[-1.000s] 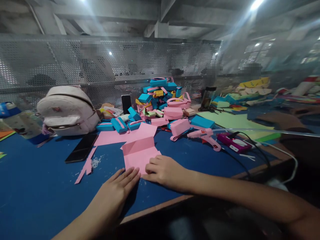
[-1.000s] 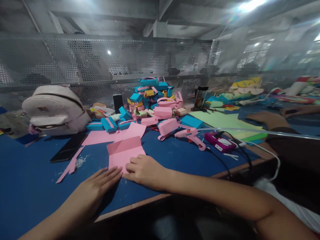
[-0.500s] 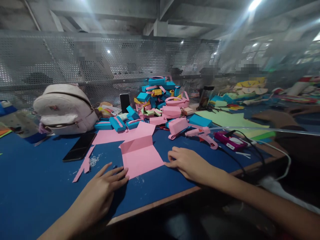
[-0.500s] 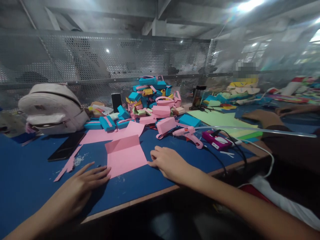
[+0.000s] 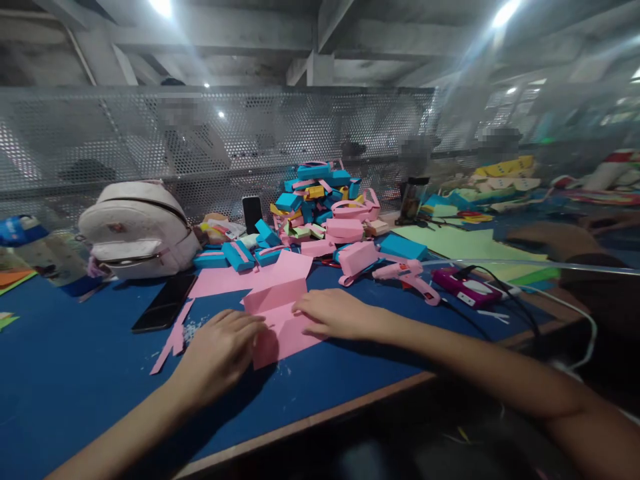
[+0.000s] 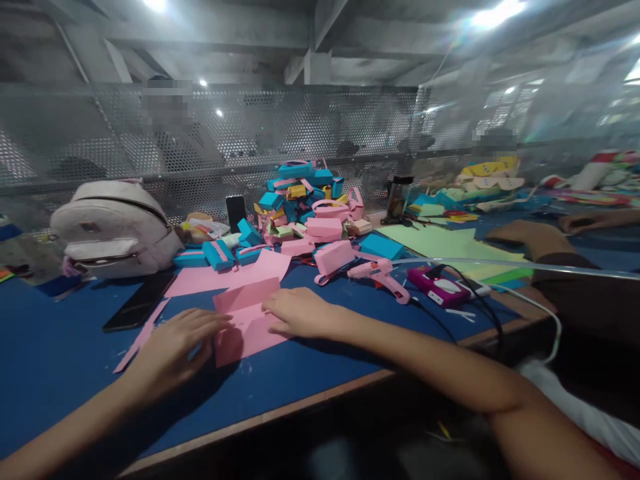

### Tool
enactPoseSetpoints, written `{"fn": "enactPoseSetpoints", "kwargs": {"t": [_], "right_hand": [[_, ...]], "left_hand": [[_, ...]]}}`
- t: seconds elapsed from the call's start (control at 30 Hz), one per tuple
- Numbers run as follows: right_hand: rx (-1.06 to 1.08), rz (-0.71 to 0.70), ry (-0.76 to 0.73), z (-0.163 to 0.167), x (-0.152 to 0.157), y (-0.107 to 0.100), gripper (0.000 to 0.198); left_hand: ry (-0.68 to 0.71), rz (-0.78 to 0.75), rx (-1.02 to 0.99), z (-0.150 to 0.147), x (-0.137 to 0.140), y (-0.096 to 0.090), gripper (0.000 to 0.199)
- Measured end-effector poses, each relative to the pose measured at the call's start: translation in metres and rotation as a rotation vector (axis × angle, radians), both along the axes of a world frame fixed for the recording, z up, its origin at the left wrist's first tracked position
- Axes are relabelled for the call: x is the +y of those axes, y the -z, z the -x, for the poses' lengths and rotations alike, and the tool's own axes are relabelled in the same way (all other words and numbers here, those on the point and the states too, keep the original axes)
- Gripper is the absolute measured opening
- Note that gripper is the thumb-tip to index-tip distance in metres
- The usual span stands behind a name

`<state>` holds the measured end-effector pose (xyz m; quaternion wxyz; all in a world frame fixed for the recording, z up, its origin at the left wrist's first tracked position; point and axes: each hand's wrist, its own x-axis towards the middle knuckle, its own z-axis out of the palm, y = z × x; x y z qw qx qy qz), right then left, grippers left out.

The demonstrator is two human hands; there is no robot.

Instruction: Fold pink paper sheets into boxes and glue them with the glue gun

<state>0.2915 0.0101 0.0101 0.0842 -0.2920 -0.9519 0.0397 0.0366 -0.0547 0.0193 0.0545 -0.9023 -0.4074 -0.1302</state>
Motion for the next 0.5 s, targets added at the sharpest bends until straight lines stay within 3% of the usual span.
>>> {"fn": "enactPoseSetpoints", "kwargs": {"t": [0.1,0.2,0.27,0.37,0.5], "right_hand": [[0.034,0.092,-0.003,0.004,0.005,-0.003,0.017],[0.104,0.126,-0.063,-0.001,-0.004,-0.011,0.006],[0.139,0.121,-0.128,-0.006,-0.017,-0.014,0.005],[0.117,0.103,-0.190,-0.017,-0.037,-0.011,0.010],[0.063,0.005,-0.138,-0.030,-0.049,0.003,0.014]], "left_hand": [[-0.045,0.042,-0.077,-0.009,0.007,0.004,0.036],[0.009,0.132,-0.082,-0.016,0.006,0.008,0.027],[0.077,0.082,-0.042,-0.019,-0.001,0.011,0.020],[0.205,-0.055,0.013,-0.019,-0.017,0.018,0.028],[0.288,-0.043,-0.014,-0.008,-0.033,0.029,0.028]]}}
